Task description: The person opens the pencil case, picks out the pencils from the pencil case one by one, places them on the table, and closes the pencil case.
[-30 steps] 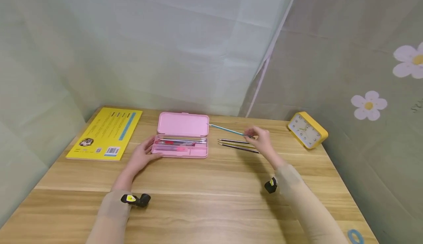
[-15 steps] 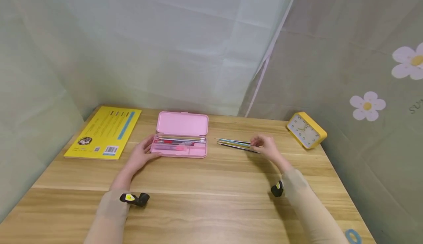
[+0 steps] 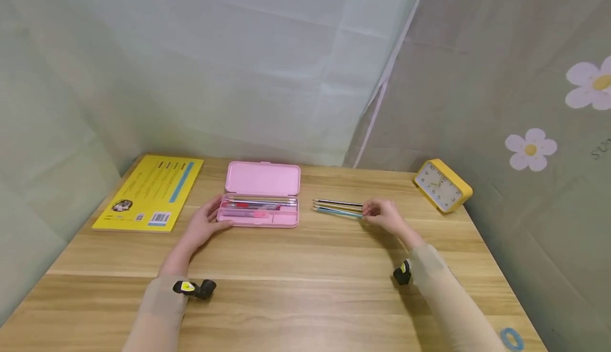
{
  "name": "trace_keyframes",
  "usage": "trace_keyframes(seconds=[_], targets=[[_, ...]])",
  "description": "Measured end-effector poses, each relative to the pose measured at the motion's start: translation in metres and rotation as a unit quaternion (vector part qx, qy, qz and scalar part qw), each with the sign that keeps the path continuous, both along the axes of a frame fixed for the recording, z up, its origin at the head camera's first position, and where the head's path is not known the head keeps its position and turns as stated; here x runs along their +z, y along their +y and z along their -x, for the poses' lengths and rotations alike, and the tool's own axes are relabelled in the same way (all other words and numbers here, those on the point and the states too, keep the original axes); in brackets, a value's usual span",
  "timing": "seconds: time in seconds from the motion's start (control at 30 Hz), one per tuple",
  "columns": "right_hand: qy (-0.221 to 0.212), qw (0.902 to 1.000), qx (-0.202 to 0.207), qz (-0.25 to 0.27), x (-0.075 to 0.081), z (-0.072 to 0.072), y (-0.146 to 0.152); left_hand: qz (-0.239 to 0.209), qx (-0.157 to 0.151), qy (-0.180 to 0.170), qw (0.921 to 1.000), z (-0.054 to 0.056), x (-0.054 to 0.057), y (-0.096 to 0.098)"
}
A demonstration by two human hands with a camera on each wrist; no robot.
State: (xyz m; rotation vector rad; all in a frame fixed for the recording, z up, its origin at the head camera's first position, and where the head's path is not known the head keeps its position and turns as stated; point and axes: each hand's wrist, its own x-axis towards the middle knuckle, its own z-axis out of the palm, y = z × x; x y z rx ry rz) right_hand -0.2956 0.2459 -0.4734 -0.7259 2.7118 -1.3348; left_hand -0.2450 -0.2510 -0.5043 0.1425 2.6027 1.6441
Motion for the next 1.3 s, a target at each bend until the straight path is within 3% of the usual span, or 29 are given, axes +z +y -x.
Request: trace_keyframes(seconds=[0.27, 0.47, 0.83, 0.9, 1.1, 1.13, 1.3], targets=[[-0.007, 0.9994, 0.017, -0.030, -0.0019, 0.0009, 0.0001, -0.003, -0.001, 0.001, 1.0000, 0.0031, -0.0018, 0.0015], [0.011, 0.9985, 0.021, -0.050, -0.0038, -0.0013, 0.0035, 0.006, -0.005, -0.002, 1.0000, 0.0055, -0.0010, 0.0042], [0.033, 0.9941, 0.017, -0.102, -0.0005, 0.0009, -0.0023, -0.007, -0.003, 0.001, 1.0000, 0.0018, -0.0010, 0.0016], [0.034, 0.9935, 0.020, -0.107, 0.0000, 0.0017, -0.0034, -0.012, -0.001, 0.000, 0.9999, -0.0009, 0.0037, 0.0018], [0.042, 0.9919, 0.021, -0.118, 0.0004, 0.0026, -0.0038, -0.003, 0.000, -0.003, 1.0000, 0.0004, 0.0024, -0.0004], [0.041, 0.9920, 0.021, -0.118, 0.0006, 0.0026, -0.0039, -0.002, 0.000, -0.002, 1.0000, 0.0025, -0.0021, -0.0020], [0.040, 0.9926, 0.023, -0.112, 0.0019, 0.0025, -0.0045, -0.003, 0.002, -0.008, 1.0000, 0.0014, -0.0004, -0.0017]])
